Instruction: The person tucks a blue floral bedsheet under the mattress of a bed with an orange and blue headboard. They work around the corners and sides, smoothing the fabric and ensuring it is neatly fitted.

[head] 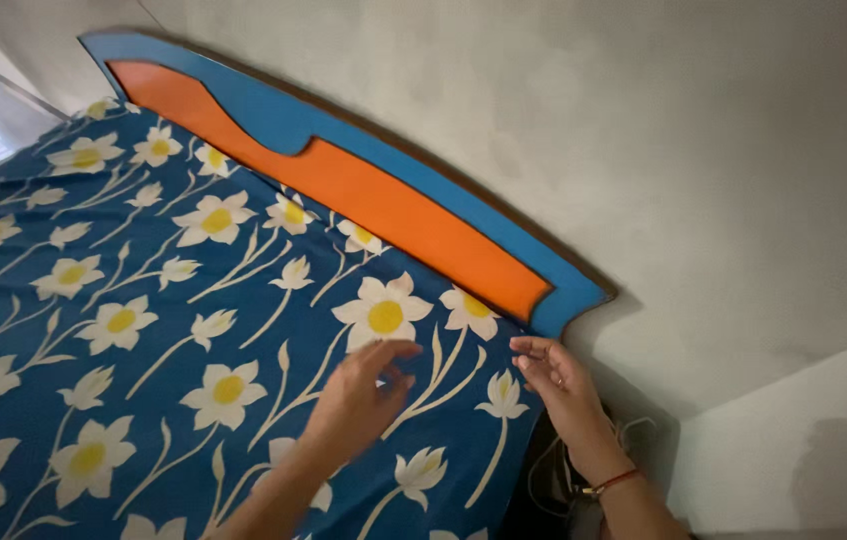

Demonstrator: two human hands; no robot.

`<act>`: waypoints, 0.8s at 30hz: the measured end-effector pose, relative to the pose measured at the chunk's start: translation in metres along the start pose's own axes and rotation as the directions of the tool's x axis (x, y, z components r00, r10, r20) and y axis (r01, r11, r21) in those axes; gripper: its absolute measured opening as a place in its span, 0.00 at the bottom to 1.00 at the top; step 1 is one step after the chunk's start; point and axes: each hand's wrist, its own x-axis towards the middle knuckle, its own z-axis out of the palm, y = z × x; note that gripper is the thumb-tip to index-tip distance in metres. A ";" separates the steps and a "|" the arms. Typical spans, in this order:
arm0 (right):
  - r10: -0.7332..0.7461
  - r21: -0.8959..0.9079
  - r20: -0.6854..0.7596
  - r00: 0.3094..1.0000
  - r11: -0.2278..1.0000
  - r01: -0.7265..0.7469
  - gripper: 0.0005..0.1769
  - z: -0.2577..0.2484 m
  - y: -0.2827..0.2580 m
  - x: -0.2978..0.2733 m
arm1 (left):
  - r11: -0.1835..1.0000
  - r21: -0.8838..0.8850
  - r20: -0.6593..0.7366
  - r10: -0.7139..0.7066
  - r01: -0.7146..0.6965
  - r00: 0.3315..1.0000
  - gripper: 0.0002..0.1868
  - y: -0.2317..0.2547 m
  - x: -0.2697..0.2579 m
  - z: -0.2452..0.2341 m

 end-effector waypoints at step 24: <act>0.151 -0.209 -0.070 0.986 0.964 -0.163 0.22 -0.036 0.181 0.135 | 0.735 0.587 0.361 -0.612 0.339 0.703 0.59 -0.152 0.113 0.210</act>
